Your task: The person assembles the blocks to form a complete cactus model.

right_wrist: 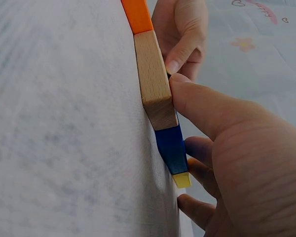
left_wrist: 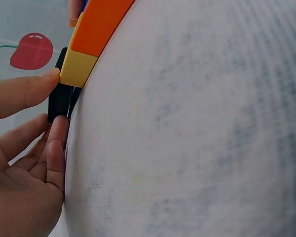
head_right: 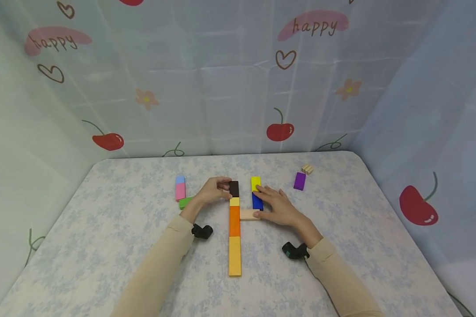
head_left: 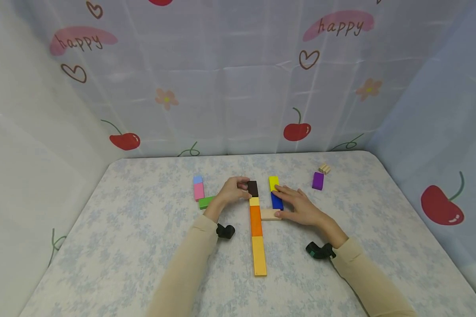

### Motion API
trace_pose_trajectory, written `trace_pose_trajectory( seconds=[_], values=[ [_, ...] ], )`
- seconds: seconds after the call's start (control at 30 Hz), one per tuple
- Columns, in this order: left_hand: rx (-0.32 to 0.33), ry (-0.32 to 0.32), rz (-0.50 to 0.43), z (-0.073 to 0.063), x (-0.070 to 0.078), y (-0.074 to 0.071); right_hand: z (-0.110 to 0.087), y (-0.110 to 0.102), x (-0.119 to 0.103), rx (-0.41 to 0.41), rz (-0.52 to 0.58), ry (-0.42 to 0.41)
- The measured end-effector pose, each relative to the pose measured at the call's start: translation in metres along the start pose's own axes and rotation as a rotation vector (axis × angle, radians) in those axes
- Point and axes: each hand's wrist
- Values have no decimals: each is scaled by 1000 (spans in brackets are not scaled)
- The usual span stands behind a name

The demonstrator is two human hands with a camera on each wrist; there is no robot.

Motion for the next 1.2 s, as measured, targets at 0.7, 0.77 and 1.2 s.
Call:
trace_pose_trajectory(
  seconds=[0.7,0.77,1.2],
  values=[
    [-15,-2,12,1,0,1,-1,1,1,-1,-2,17],
    [-18,0,20,0,0,1,-1,0,1,5,-4,6],
    [-27,18,39,0,0,-1,-1,-1,-1,12,-3,-27]
  ],
)
Point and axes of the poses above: each hand's wrist, its own z-axis towards the middle knuckle, its own y-axis out of the palm, x = y × z, and after that the axes turned 13 degrees about y, right-handed
